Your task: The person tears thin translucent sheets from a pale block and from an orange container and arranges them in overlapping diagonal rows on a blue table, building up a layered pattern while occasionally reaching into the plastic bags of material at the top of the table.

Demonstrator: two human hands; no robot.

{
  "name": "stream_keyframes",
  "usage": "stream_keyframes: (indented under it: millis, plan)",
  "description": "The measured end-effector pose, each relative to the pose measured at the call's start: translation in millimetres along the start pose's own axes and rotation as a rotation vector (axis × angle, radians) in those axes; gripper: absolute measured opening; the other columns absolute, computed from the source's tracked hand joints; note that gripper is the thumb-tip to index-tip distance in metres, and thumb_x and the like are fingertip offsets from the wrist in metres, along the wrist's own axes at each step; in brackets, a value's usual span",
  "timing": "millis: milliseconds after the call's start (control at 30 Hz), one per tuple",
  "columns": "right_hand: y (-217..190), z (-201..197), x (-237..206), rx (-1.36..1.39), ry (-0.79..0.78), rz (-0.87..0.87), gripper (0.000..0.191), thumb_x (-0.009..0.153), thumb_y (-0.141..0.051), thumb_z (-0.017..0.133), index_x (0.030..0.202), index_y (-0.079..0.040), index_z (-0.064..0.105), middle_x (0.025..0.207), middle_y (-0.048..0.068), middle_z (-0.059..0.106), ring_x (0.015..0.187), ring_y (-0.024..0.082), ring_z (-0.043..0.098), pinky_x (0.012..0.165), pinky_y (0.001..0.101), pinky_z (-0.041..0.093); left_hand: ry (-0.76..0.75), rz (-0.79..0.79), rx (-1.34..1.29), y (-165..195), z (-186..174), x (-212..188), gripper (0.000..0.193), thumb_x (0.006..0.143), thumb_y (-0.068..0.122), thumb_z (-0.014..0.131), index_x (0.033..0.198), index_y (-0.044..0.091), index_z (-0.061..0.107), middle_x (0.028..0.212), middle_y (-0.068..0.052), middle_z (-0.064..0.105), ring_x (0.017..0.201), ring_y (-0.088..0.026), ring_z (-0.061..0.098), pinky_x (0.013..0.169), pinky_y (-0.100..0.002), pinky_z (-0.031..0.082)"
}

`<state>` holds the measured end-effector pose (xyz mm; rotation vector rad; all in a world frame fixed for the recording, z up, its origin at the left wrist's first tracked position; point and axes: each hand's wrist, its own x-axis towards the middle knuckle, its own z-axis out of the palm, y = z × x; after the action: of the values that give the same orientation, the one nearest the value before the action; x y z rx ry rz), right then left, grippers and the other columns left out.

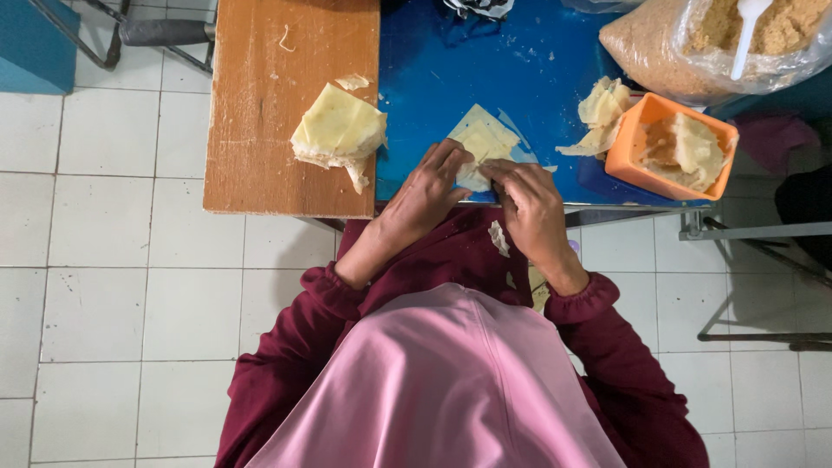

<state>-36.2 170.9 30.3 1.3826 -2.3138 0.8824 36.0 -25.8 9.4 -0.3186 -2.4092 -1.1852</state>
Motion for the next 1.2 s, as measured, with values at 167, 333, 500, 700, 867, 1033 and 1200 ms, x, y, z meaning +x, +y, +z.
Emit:
stream_keyframes:
  millis: [167, 333, 500, 700, 867, 1033, 1200]
  plan:
    - [18, 5, -5, -0.126, -0.043, -0.098, 0.014, 0.091, 0.005, 0.073, 0.104, -0.001, 0.07, 0.104, 0.007, 0.071, 0.099, 0.024, 0.066, 0.089, 0.0393, 0.05, -0.019, -0.016, 0.019, 3, -1, 2, 0.049, 0.08, 0.006, 0.08, 0.122, -0.002, 0.056, 0.119, -0.015, 0.054, 0.112, -0.036, 0.056, 0.096, -0.043, 0.049]
    - [25, 12, 7, 0.022, -0.043, 0.048, 0.007, 0.1, -0.002, 0.074, 0.106, -0.006, 0.073, 0.103, 0.005, 0.074, 0.092, 0.021, 0.066, 0.078, 0.037, 0.048, -0.005, 0.009, 0.056, 5, 0, 2, 0.045, 0.079, 0.01, 0.081, 0.115, -0.003, 0.058, 0.115, -0.016, 0.054, 0.109, -0.036, 0.054, 0.094, -0.044, 0.048]
    - [23, 17, 27, 0.011, -0.015, 0.111, 0.007, 0.096, -0.005, 0.075, 0.102, -0.003, 0.072, 0.097, 0.01, 0.069, 0.089, 0.027, 0.062, 0.075, 0.0386, 0.049, 0.101, 0.022, 0.276, 0, 8, 9, 0.017, 0.088, 0.001, 0.071, 0.102, 0.002, 0.062, 0.102, -0.012, 0.057, 0.099, -0.032, 0.055, 0.087, -0.041, 0.05]
    - [14, 12, 27, 0.008, -0.019, 0.073, 0.01, 0.095, 0.003, 0.074, 0.104, 0.001, 0.071, 0.104, 0.011, 0.068, 0.096, 0.029, 0.062, 0.078, 0.0405, 0.051, 0.202, -0.085, 0.166, -5, 18, 24, 0.01, 0.087, -0.006, 0.063, 0.096, 0.0, 0.063, 0.096, -0.013, 0.058, 0.092, -0.033, 0.058, 0.08, -0.043, 0.05]
    - [11, 0, 25, -0.036, -0.056, -0.05, 0.024, 0.087, 0.008, 0.072, 0.11, 0.0, 0.073, 0.107, 0.01, 0.069, 0.101, 0.03, 0.063, 0.084, 0.0406, 0.053, 0.156, -0.05, 0.152, -3, 13, 24, 0.016, 0.086, -0.011, 0.061, 0.096, 0.0, 0.062, 0.102, -0.014, 0.058, 0.098, -0.034, 0.061, 0.083, -0.042, 0.052]
    - [8, -6, 25, -0.011, -0.073, -0.103, 0.024, 0.09, 0.002, 0.076, 0.114, -0.001, 0.074, 0.106, 0.009, 0.069, 0.101, 0.029, 0.064, 0.085, 0.0392, 0.054, 0.099, -0.028, 0.047, 4, 3, 17, 0.023, 0.079, -0.007, 0.071, 0.099, -0.002, 0.063, 0.108, -0.015, 0.055, 0.104, -0.037, 0.061, 0.084, -0.044, 0.052]
    - [14, -8, 29, 0.032, -0.128, -0.007, 0.019, 0.094, -0.002, 0.077, 0.112, -0.005, 0.076, 0.104, 0.006, 0.07, 0.098, 0.027, 0.064, 0.084, 0.0393, 0.053, 0.08, -0.066, -0.017, 5, -1, 18, 0.022, 0.081, -0.006, 0.073, 0.101, -0.003, 0.064, 0.109, -0.015, 0.054, 0.102, -0.037, 0.062, 0.083, -0.045, 0.052]
